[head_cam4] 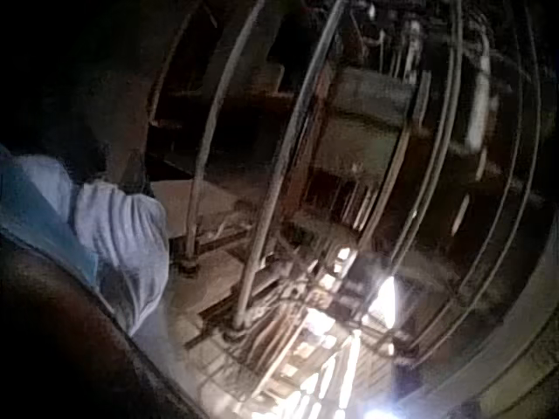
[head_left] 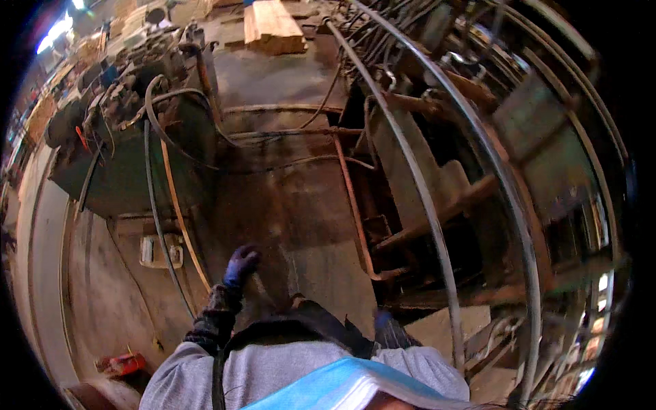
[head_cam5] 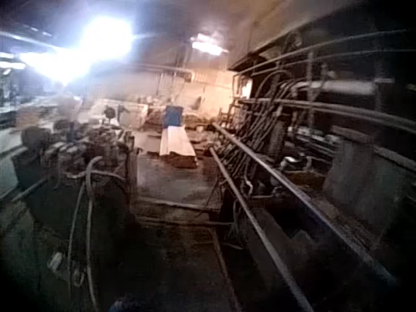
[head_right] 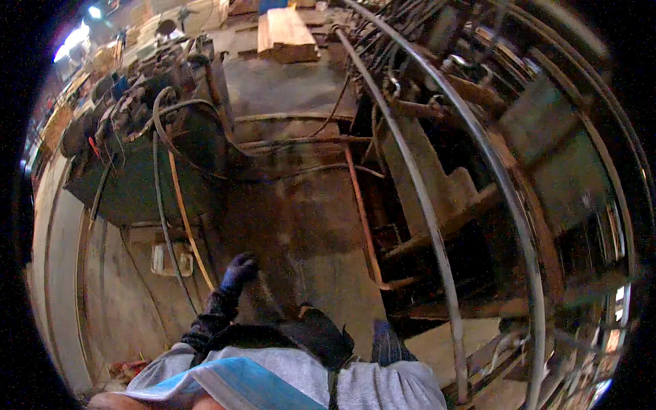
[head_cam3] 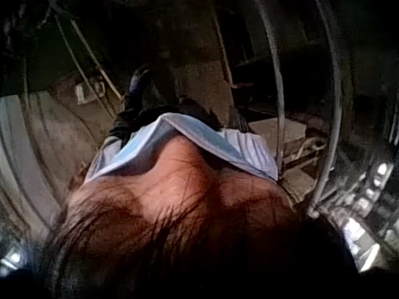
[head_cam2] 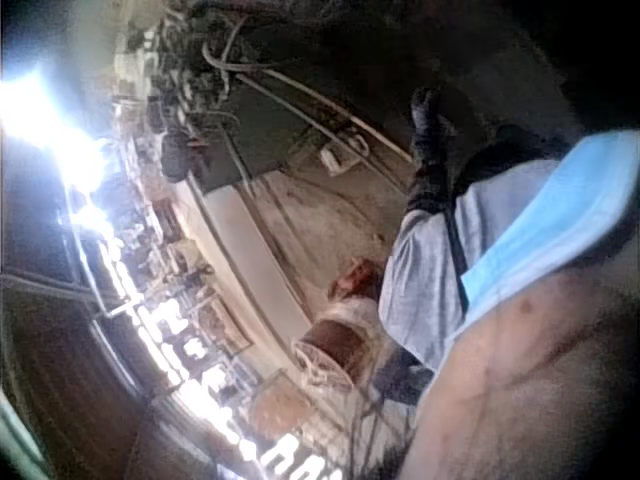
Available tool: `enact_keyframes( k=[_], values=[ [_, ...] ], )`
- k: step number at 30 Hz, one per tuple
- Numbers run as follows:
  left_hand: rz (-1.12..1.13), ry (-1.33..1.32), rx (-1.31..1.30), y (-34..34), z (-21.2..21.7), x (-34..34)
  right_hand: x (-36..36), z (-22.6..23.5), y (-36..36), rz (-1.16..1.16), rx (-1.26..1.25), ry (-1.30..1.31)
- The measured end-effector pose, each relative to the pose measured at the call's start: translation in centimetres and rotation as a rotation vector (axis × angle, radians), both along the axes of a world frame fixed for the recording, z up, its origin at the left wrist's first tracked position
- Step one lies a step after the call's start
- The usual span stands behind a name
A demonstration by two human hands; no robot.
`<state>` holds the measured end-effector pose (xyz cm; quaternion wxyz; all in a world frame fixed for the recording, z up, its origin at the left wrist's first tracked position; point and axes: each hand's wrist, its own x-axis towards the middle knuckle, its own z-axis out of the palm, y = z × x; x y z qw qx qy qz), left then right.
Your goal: The person handles large wooden planks in a workshop, lifting and moving them between stacks. They also use a hand saw to cut a small piece of wood on the floor. The person wears blue gloves and a face mask throughout the task.
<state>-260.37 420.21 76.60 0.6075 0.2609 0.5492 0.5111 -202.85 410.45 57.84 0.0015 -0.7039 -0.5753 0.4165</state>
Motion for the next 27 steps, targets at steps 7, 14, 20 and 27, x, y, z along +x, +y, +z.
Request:
enact_keyframes(
  k=[7, 14, 20, 27],
  values=[
    [0.232, 0.121, -0.202, 10.3, -3.4, -12.0, -18.6, 0.0, 44.3, -0.660, 0.156, 0.953],
    [0.239, -0.013, -0.218, 27.1, -6.9, -19.2, -29.6, 6.2, 59.2, -0.521, 0.062, 0.774],
    [0.081, -0.257, -0.161, 47.6, -2.2, -21.4, -28.5, 9.8, 69.6, -0.263, -0.011, 0.218],
    [0.014, 0.133, 0.153, 75.1, 4.2, -23.4, -28.2, 6.6, 82.9, -0.260, -0.082, 0.067]
  ],
)
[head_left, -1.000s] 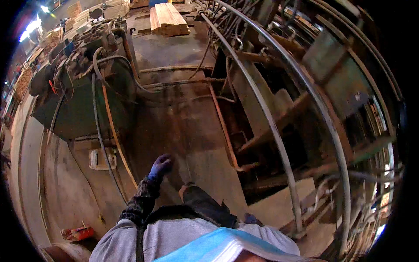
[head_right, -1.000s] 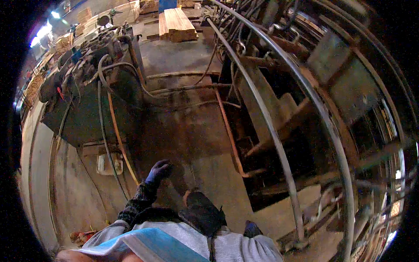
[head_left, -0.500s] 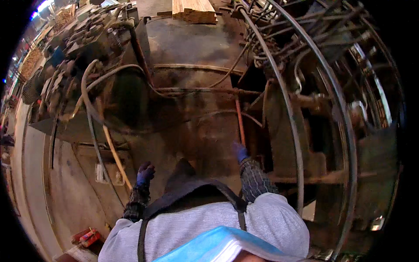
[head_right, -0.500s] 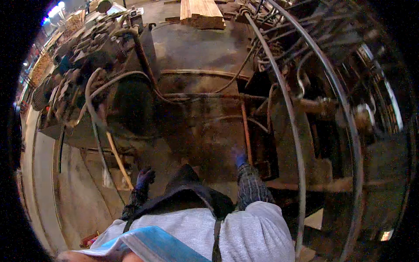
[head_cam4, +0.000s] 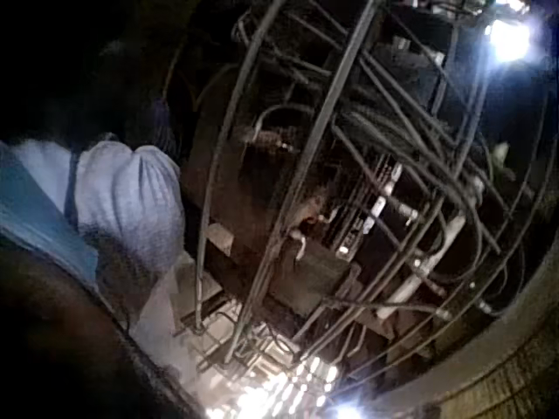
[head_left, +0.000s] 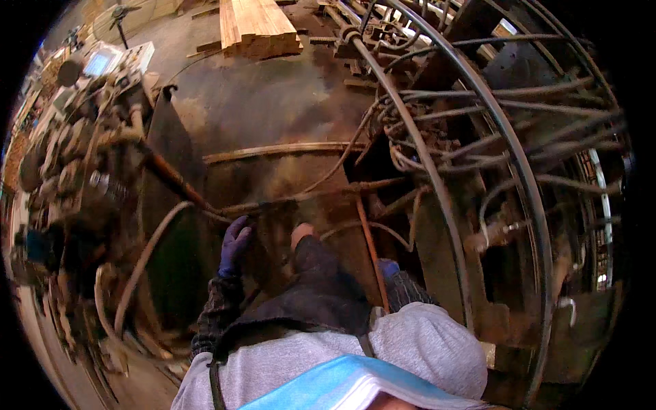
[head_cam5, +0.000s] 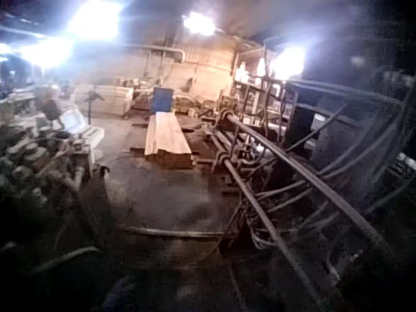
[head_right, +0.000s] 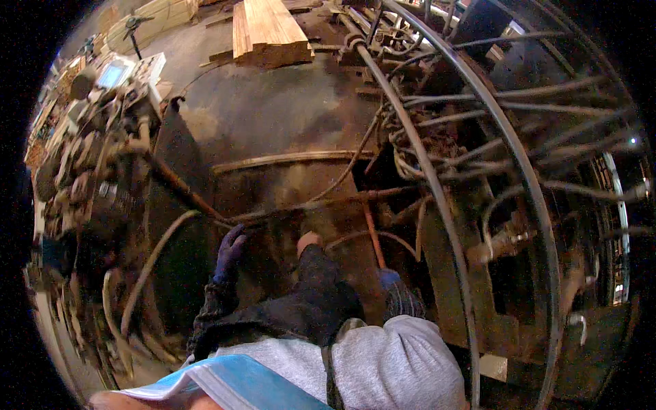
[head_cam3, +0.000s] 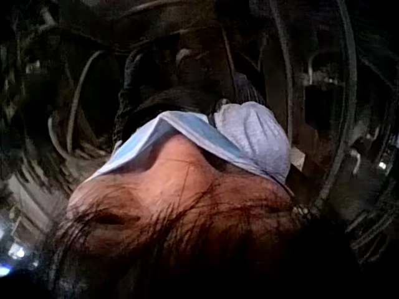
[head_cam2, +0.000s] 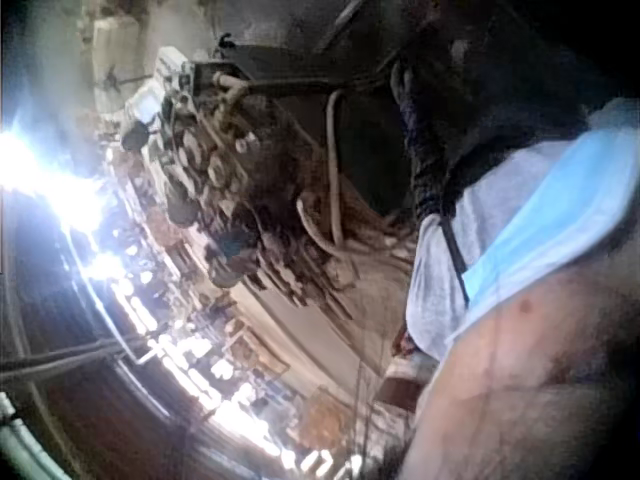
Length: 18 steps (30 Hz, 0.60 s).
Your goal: The person handles large wooden planks in a workshop, lifting and moving them between stacks. They also use a hand saw to cut a small piece of wood on the floor. The person wears blue gloves and a face mask throughout the task.
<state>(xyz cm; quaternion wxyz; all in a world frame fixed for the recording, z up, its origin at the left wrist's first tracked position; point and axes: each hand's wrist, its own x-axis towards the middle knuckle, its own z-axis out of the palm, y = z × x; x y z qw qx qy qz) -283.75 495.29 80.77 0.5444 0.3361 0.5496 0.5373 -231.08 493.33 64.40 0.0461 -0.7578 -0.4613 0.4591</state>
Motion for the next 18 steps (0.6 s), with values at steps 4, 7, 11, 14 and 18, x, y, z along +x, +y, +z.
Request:
enact_keyframes(
  k=[4, 7, 11, 14, 18],
  values=[
    [-0.074, -0.001, 0.002, 13.9, -3.7, -1.9, -0.5, -1.2, 11.5, 0.062, -0.011, -0.075],
    [-0.096, -0.160, -0.081, 22.0, -2.7, -3.7, -1.9, -1.2, 22.0, 0.108, 0.002, -0.109],
    [0.041, -0.298, -0.131, 29.8, 2.2, -3.6, -4.4, 1.9, 38.2, -0.002, 0.066, -0.087],
    [0.164, -0.213, -0.216, 33.1, 3.0, -7.3, -13.2, 6.0, 48.4, -0.257, 0.158, 0.286],
    [0.106, -0.208, -0.195, 39.5, 0.7, -11.9, -19.1, 4.8, 58.4, 0.129, 0.402, 0.228]
  ],
)
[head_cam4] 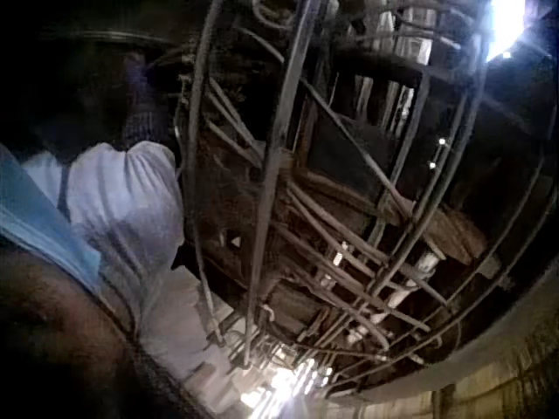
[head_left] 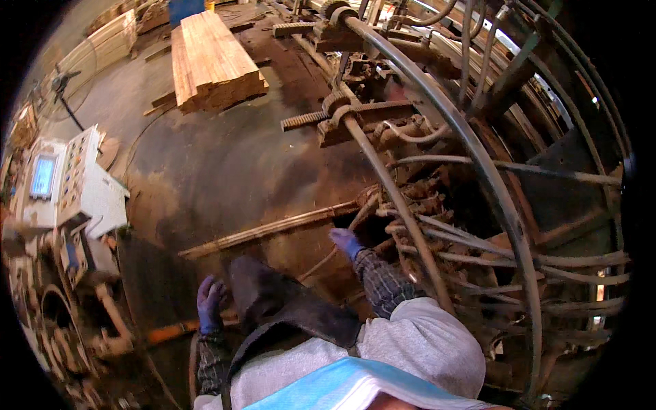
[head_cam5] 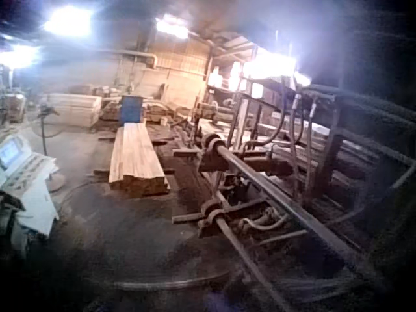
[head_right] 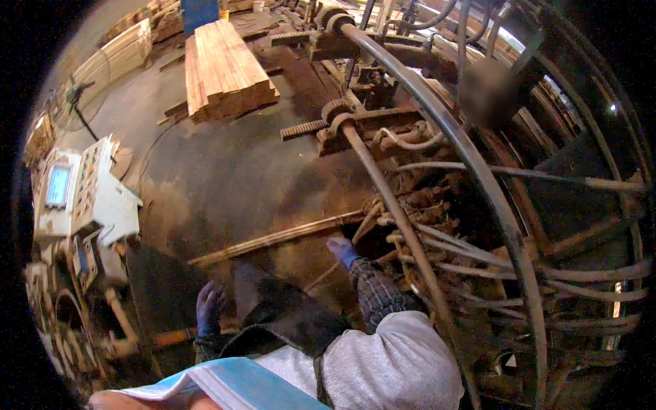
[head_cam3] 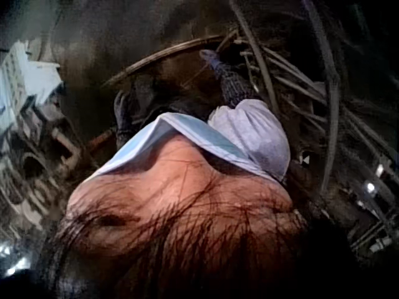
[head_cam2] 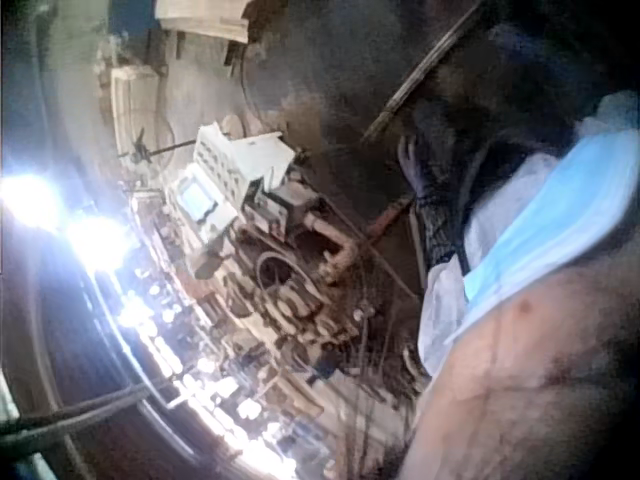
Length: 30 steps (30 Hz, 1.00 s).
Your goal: The person handles large wooden planks in a workshop, lifting and moving them between stacks. They also use a hand saw to cut a small piece of wood on the floor. The person wears blue gloves and a face mask throughout the task.
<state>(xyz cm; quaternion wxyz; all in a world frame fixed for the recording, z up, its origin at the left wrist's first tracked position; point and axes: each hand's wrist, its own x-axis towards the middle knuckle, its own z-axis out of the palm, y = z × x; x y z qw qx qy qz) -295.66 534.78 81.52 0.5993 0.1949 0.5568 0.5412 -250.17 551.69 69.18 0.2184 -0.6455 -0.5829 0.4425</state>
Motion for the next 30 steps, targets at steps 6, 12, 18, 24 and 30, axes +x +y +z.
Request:
enact_keyframes(
  k=[6, 12, 18, 24, 30],
  values=[
    [0.014, 0.035, -0.118, 9.4, -5.5, -8.8, -10.7, -2.5, 10.2, 0.422, 0.126, -0.260],
    [0.022, 0.093, -0.171, 22.1, -2.2, -15.9, -16.0, -8.3, 20.5, 0.366, 0.080, -0.424],
    [-0.127, 0.078, -0.074, 38.7, -0.3, -21.7, -20.1, -9.1, 31.3, 0.239, 0.116, -0.311],
    [-0.170, 0.063, 0.117, 59.1, 3.0, -19.9, -25.8, -9.1, 43.6, 0.063, 0.090, -0.270],
    [-0.332, 0.148, -0.036, 73.4, -2.6, -24.4, -30.7, -6.3, 60.6, 0.269, 0.146, -0.321]
  ],
)
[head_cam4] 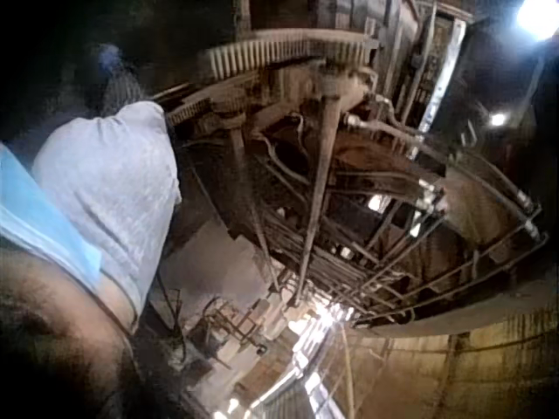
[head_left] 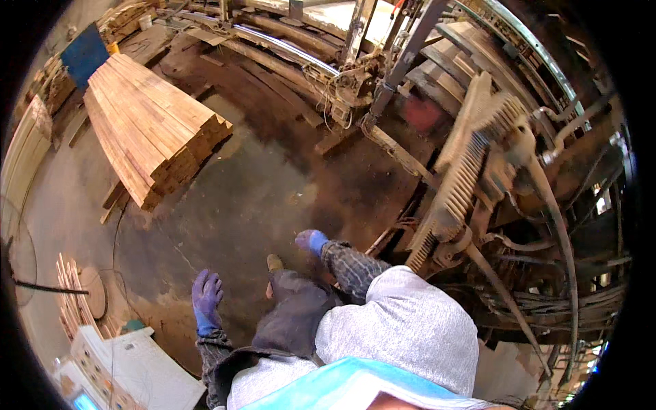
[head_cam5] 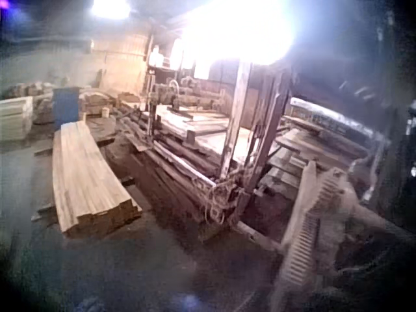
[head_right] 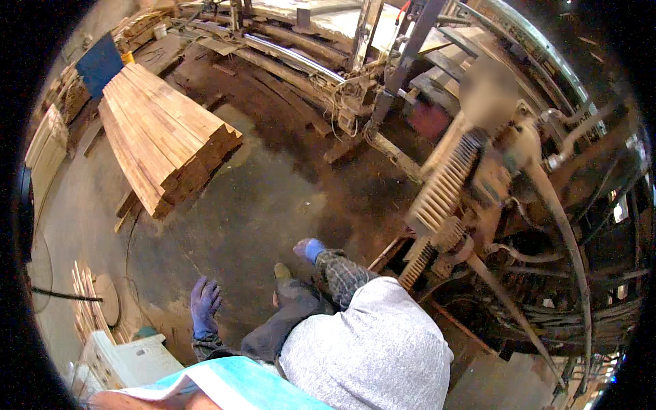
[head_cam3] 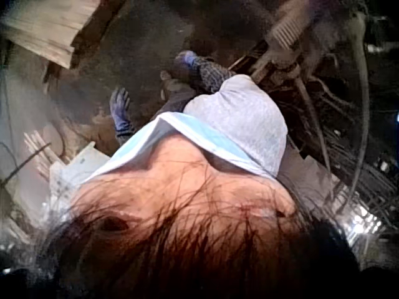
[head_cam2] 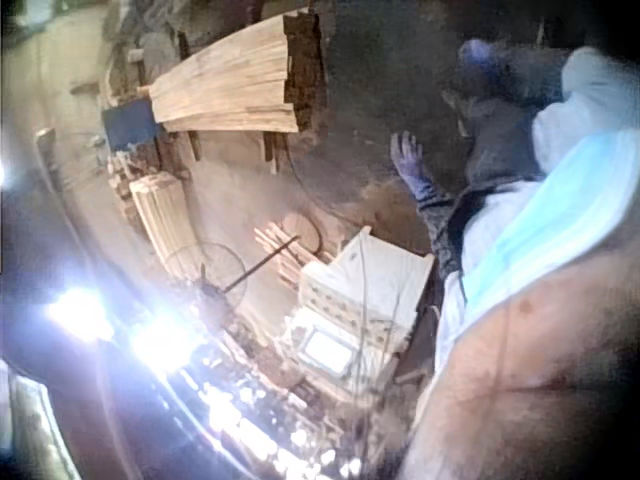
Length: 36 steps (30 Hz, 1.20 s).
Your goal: The person handles large wooden planks in a workshop, lifting and moving them between stacks. They also use a hand saw to cut a small piece of wood on the floor. The person wears blue gloves and a face mask throughout the task.
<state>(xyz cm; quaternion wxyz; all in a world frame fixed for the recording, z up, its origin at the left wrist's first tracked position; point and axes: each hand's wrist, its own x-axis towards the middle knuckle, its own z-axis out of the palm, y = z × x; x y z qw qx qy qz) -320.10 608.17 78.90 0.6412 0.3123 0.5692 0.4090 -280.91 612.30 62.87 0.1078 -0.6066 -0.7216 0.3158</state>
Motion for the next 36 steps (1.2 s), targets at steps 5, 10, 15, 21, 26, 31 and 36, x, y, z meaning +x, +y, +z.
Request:
enact_keyframes(
  k=[5, 10, 15, 21, 26, 31, 36],
  values=[
    [0.039, -0.013, -0.069, 6.3, -0.9, -3.5, 2.9, -5.7, 7.1, -0.428, -0.315, 0.328],
    [0.037, 0.078, -0.314, 11.5, -6.1, -9.6, -0.2, -1.7, 15.4, -0.602, -0.336, 0.139],
    [-0.139, -0.055, -0.233, 20.7, -10.2, -13.4, -2.6, -0.2, 14.6, -0.631, -0.246, 0.030],
    [-0.075, -0.150, -0.395, 29.0, -13.7, -17.3, -6.7, -2.3, 9.0, -0.601, -0.592, -0.199],
    [-0.102, -0.179, -0.550, 31.4, -19.0, -22.1, -11.7, -1.0, 14.8, -0.618, -0.679, -0.138],
    [-0.106, -0.093, -0.687, 35.2, -21.6, -23.2, -16.8, 0.5, 20.1, -0.789, -0.551, 0.091],
    [-0.176, -0.139, -0.550, 38.0, -19.3, -22.6, -19.1, 1.5, 21.3, -0.862, -0.526, 0.196]
  ],
)
